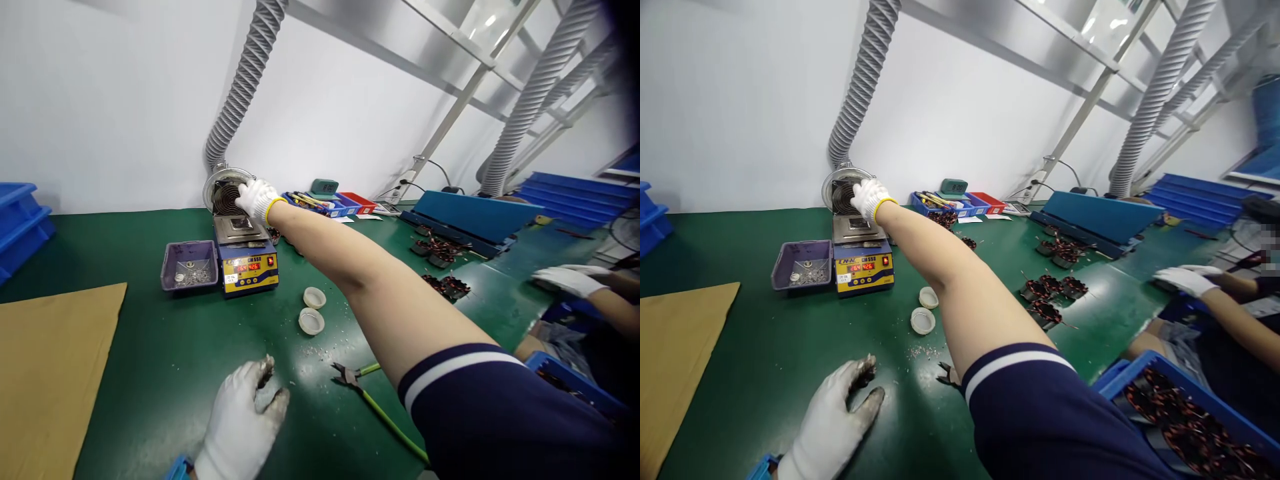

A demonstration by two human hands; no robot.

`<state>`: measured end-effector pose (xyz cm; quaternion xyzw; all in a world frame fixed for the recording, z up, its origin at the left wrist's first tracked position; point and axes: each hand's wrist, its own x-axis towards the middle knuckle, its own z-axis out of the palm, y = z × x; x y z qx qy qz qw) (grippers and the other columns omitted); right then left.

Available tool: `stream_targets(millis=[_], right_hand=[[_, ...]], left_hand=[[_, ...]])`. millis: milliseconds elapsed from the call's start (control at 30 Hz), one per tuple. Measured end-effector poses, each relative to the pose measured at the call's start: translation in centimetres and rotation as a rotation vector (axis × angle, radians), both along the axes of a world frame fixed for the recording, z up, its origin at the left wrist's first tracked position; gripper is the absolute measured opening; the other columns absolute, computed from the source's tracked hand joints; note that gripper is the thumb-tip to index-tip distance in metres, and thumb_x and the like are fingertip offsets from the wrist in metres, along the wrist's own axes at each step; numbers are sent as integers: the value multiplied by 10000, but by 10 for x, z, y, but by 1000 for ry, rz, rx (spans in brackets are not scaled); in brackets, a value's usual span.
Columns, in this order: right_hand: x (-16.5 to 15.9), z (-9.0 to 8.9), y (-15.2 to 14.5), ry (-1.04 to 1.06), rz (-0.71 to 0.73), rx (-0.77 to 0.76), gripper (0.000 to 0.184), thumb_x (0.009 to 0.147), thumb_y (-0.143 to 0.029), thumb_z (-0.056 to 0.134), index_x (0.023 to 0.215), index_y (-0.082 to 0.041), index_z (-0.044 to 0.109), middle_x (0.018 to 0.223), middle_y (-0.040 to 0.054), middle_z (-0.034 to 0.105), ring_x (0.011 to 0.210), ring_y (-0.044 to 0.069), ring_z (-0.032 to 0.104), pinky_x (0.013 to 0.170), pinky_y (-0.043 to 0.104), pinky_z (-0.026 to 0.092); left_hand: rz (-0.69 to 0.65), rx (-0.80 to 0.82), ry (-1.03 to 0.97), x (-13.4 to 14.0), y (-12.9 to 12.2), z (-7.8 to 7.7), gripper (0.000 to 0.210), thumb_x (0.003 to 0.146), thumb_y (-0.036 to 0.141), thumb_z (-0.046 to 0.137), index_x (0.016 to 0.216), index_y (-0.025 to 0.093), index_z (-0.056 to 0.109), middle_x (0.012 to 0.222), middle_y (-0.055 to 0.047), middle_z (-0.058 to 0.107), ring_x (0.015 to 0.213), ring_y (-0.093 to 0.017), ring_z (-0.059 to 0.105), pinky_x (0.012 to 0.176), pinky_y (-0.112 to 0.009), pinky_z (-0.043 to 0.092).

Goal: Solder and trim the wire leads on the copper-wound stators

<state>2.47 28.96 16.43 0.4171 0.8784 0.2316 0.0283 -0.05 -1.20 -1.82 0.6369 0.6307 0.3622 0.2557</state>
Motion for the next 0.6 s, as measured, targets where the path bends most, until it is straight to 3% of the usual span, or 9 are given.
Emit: stream_targets(millis=[167, 267, 367, 600], right_hand=[[16, 20, 6, 93, -59, -43, 452, 757, -174, 637, 1201, -113, 576, 1212, 183, 505, 1137, 353, 483, 890, 446, 423], [25, 34, 13, 155, -98, -158, 452, 714, -294, 707, 1127, -129, 626, 992, 106, 597, 929, 258, 591, 772, 348, 477], [29, 44, 17, 237, -146, -283, 358, 720, -336, 702, 998, -113, 665, 762, 50, 598, 698, 172, 590, 614, 275, 480], [8, 37, 13, 389, -182, -441, 283, 726, -292, 684, 904, -72, 671, 612, 34, 560, 603, 159, 577, 535, 257, 497]], left_hand=[[-6, 2, 5, 1, 1, -1, 401, 755, 328, 539, 1072, 136, 692, 1073, -149, 706, 1003, -316, 665, 888, -484, 543], [-6, 2, 10, 1, 2, 0, 387, 757, 320, 542, 1067, 145, 692, 1049, -137, 712, 986, -305, 670, 878, -470, 548], [-2, 1, 17, 1, 3, 0, 379, 763, 328, 546, 1061, 148, 696, 1051, -141, 712, 981, -305, 673, 868, -464, 551], [-6, 6, 13, 0, 4, -2, 379, 768, 350, 543, 1052, 153, 699, 1056, -141, 714, 980, -306, 676, 864, -465, 553]])
